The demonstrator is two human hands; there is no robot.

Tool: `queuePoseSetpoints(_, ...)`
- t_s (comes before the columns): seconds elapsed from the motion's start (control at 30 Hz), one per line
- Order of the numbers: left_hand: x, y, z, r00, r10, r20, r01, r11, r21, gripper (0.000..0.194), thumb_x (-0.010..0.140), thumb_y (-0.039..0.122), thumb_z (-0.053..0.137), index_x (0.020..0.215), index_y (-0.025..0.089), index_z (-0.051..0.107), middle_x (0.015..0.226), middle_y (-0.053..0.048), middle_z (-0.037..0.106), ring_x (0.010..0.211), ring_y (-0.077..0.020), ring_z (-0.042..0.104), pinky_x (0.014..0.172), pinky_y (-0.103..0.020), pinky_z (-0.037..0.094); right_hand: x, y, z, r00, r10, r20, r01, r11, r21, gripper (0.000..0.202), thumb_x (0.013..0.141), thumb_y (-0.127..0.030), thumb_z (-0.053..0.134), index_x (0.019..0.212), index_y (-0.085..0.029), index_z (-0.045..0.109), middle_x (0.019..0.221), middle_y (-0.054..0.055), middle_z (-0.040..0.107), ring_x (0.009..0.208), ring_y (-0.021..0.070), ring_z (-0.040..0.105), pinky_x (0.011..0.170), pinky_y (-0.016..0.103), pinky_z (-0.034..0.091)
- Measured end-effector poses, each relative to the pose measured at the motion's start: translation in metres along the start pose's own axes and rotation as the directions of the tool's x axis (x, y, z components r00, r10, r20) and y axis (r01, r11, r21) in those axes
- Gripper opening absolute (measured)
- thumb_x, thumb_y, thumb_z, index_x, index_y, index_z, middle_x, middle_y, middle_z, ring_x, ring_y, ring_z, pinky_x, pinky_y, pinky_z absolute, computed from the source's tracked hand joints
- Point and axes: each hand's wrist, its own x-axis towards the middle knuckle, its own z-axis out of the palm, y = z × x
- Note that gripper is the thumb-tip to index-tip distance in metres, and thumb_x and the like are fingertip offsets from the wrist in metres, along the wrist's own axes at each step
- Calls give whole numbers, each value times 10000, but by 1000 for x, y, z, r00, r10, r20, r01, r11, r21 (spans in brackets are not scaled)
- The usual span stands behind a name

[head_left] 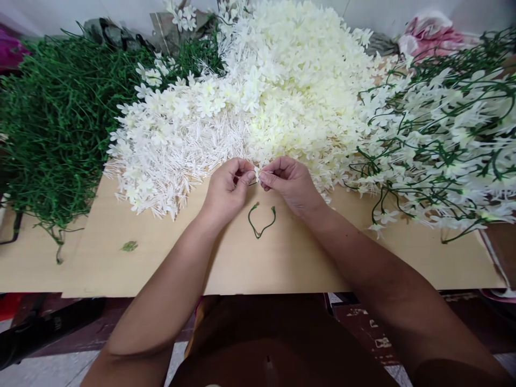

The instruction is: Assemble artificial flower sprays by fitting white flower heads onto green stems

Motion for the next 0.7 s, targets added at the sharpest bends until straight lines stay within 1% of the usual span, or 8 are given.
queuePoseSetpoints(0.13,-7,6,-14,997,71,17,-73,985,154,76,850,233,557,783,205,579,727,-5,621,661,-138,542,624,-278,421,0,-4,-3,1000,-22,13,22,999,-31,361,605,-437,848,676,-193,592,593,-57,590,554,69,520,556,237,465)
queuePoseSetpoints(0.2,-15,10,-23,990,92,111,-119,957,266,130,837,307,616,757,208,592,740,-13,649,698,-158,568,670,-303,423,0,-8,-9,997,-16,70,20,998,-62,352,625,-430,843,680,-191,590,599,-53,583,559,71,512,559,240,460)
queuePoseSetpoints(0.3,-24,14,-30,949,45,312,-183,885,429,195,758,369,729,720,212,620,729,-13,674,719,-192,600,714,-341,417,1,-13,-18,976,20,217,1,996,-93,343,639,-411,847,694,-182,599,618,-43,590,572,73,510,564,239,454)
queuePoseSetpoints(0.33,-25,14,-30,935,29,353,-203,861,466,172,746,342,741,716,214,631,725,-11,678,726,-203,609,722,-352,414,1,-15,-20,964,35,265,-8,995,-101,342,636,-407,852,695,-179,603,621,-40,594,577,74,513,564,236,452)
queuePoseSetpoints(0.4,-26,12,-26,923,18,385,-223,839,496,77,745,226,712,702,215,649,714,-10,685,729,-209,622,724,-360,414,1,-17,-22,939,62,338,-25,993,-113,347,627,-407,861,687,-178,608,616,-40,597,578,75,517,559,230,445)
queuePoseSetpoints(0.5,-24,5,-20,929,11,369,-171,899,404,110,744,127,632,676,207,666,679,-9,681,656,-174,605,660,-325,425,0,-19,-22,916,90,390,-49,992,-113,364,628,-437,858,670,-178,606,605,-40,600,567,73,517,548,223,434)
queuePoseSetpoints(0.6,-23,0,-19,954,-60,295,-1,979,204,98,772,186,614,718,199,694,679,-6,679,611,-145,580,581,-281,431,0,-17,-20,917,111,383,-74,991,-110,381,627,-462,857,675,-174,612,610,-34,602,577,75,522,555,223,427)
queuePoseSetpoints(0.7,-26,1,-20,960,-153,234,152,988,23,94,769,232,631,731,191,706,659,5,664,593,-127,564,535,-252,427,-1,-14,-19,920,122,372,-83,989,-119,396,628,-484,852,686,-174,614,606,-34,586,583,79,511,554,226,412)
